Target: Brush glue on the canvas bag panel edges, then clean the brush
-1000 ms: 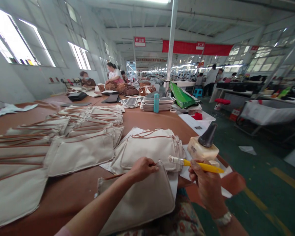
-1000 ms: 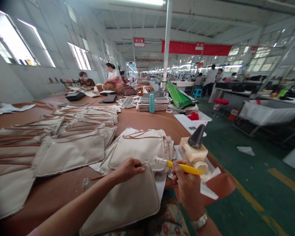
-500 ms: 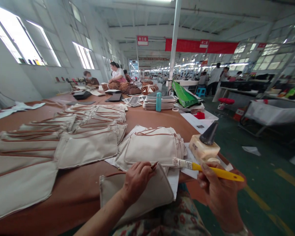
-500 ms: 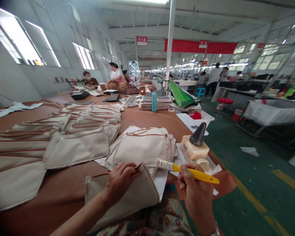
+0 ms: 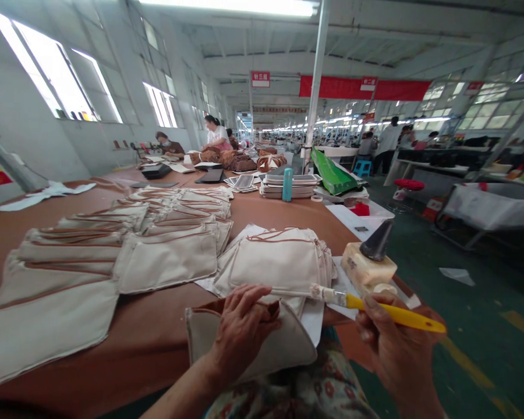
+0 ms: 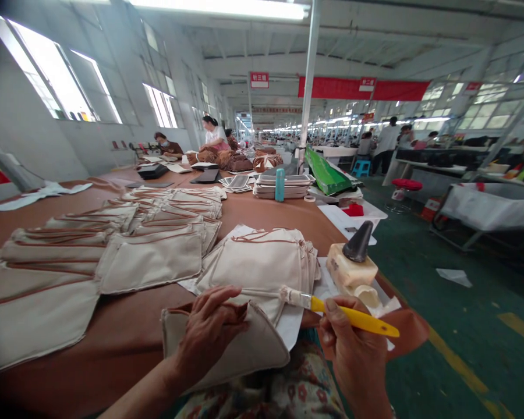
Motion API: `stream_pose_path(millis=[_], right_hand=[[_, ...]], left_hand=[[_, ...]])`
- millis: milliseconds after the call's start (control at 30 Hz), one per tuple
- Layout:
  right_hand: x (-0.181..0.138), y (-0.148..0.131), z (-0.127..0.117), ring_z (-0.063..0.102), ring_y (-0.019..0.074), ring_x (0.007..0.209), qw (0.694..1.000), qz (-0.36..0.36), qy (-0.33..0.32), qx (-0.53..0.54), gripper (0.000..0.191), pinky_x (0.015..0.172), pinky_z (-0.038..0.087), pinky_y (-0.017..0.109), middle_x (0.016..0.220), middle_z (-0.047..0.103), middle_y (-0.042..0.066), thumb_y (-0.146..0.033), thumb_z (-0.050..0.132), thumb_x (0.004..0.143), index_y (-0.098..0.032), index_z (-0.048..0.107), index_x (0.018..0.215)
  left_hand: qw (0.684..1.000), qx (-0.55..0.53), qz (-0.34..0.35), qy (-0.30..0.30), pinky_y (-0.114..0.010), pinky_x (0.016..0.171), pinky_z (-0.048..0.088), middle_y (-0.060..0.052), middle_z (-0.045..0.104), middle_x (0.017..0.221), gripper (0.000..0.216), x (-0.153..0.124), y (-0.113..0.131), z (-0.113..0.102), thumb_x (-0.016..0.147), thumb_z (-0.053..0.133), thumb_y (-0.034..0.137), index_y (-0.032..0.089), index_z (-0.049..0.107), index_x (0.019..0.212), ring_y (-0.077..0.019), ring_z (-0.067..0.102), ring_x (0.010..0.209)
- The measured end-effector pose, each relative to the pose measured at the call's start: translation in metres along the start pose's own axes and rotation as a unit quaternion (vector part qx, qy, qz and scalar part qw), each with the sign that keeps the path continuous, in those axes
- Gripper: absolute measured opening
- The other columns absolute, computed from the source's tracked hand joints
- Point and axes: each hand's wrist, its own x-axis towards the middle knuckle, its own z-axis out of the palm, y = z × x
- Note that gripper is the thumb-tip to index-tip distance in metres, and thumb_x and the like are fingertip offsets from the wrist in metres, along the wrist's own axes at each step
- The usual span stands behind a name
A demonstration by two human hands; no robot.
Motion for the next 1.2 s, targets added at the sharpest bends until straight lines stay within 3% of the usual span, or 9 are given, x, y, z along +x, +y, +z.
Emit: stream_pose_path(millis=[100, 233, 433, 633, 767, 867, 1000, 1133, 1200], right_hand=[[-0.003, 0.0, 0.001, 0.047, 0.0081, 0.046, 1.0, 0.017, 0.0, -0.004, 0.028, 0.039, 0.035, 0.016, 0.059, 0.056, -0.003, -0.038, 0.08, 0.073, -0.021, 0.061, 0.085], [-0.006, 0.001, 0.002, 0.046, 0.0085, 0.044, 0.999, 0.019, -0.013, -0.03, 0.031, 0.038, 0.033, 0.017, 0.057, 0.055, -0.003, -0.041, 0.079, 0.073, -0.02, 0.061, 0.087], [-0.008, 0.01, 0.005, 0.045, 0.0091, 0.044, 0.998, 0.006, -0.043, -0.049, 0.029, 0.041, 0.035, 0.019, 0.056, 0.055, -0.003, -0.041, 0.077, 0.074, -0.02, 0.059, 0.084], [-0.017, 0.033, 0.019, 0.043, 0.0099, 0.042, 0.991, -0.004, -0.082, -0.104, 0.03, 0.039, 0.033, 0.02, 0.053, 0.054, -0.003, -0.047, 0.069, 0.08, -0.02, 0.058, 0.086], [-0.015, 0.05, 0.025, 0.046, 0.0115, 0.045, 0.973, -0.04, -0.136, -0.184, 0.028, 0.043, 0.037, 0.022, 0.057, 0.055, -0.002, -0.046, 0.065, 0.084, -0.019, 0.061, 0.084], [-0.005, 0.055, 0.023, 0.048, 0.0128, 0.047, 0.954, -0.084, -0.149, -0.248, 0.025, 0.044, 0.037, 0.024, 0.057, 0.054, -0.003, -0.044, 0.067, 0.084, -0.019, 0.062, 0.085], [0.002, 0.049, 0.019, 0.049, 0.0139, 0.046, 0.953, -0.126, -0.093, -0.26, 0.025, 0.045, 0.039, 0.024, 0.054, 0.054, -0.003, -0.044, 0.067, 0.083, -0.02, 0.061, 0.086], [-0.003, 0.052, 0.02, 0.049, 0.0133, 0.047, 0.936, -0.128, -0.17, -0.279, 0.024, 0.045, 0.039, 0.024, 0.057, 0.054, -0.002, -0.043, 0.059, 0.089, -0.02, 0.061, 0.084], [-0.002, 0.056, 0.019, 0.049, 0.0132, 0.048, 0.928, -0.135, -0.178, -0.299, 0.025, 0.045, 0.039, 0.023, 0.056, 0.053, -0.002, -0.044, 0.059, 0.089, -0.019, 0.061, 0.083]], left_hand=[[0.995, -0.06, -0.06, -0.055, -0.038, 0.094, 0.042, -0.006, 0.065, 0.115, 0.021, 0.0, -0.003, 0.004, 0.075, 0.071, 0.015, 0.02, 0.051, 0.07, -0.0239, 0.056, 0.111], [0.973, -0.121, -0.131, -0.144, -0.031, 0.082, 0.042, -0.003, 0.066, 0.093, 0.02, 0.007, -0.007, 0.007, 0.072, 0.069, 0.017, 0.02, 0.049, 0.067, -0.0198, 0.057, 0.089], [0.942, -0.157, -0.233, -0.181, -0.026, 0.069, 0.036, 0.001, 0.054, 0.073, 0.014, 0.012, -0.008, 0.008, 0.066, 0.065, 0.02, 0.019, 0.051, 0.068, -0.0165, 0.048, 0.075], [0.901, -0.227, -0.294, -0.222, -0.022, 0.056, 0.031, 0.005, 0.048, 0.067, 0.021, 0.017, -0.012, 0.014, 0.066, 0.064, 0.026, 0.016, 0.062, 0.085, -0.0115, 0.042, 0.062], [0.866, -0.301, -0.299, -0.265, -0.022, 0.055, 0.028, 0.005, 0.044, 0.06, 0.015, 0.021, -0.008, 0.012, 0.069, 0.061, 0.027, 0.014, 0.065, 0.072, -0.0097, 0.037, 0.057], [0.847, -0.335, -0.31, -0.274, -0.022, 0.054, 0.027, 0.003, 0.047, 0.059, 0.018, 0.021, -0.005, 0.01, 0.07, 0.061, 0.029, 0.012, 0.066, 0.069, -0.0093, 0.037, 0.056], [0.836, -0.345, -0.331, -0.269, -0.023, 0.055, 0.029, 0.001, 0.054, 0.062, 0.022, 0.02, -0.006, 0.011, 0.071, 0.062, 0.03, 0.011, 0.072, 0.079, -0.0098, 0.04, 0.056], [0.846, -0.324, -0.34, -0.253, -0.022, 0.054, 0.029, 0.002, 0.053, 0.06, 0.019, 0.018, -0.009, 0.015, 0.07, 0.065, 0.028, 0.01, 0.068, 0.073, -0.0092, 0.04, 0.055], [0.859, -0.3, -0.34, -0.238, -0.022, 0.053, 0.03, 0.002, 0.052, 0.06, 0.017, 0.015, -0.008, 0.017, 0.07, 0.065, 0.027, 0.011, 0.066, 0.072, -0.0094, 0.041, 0.055]])
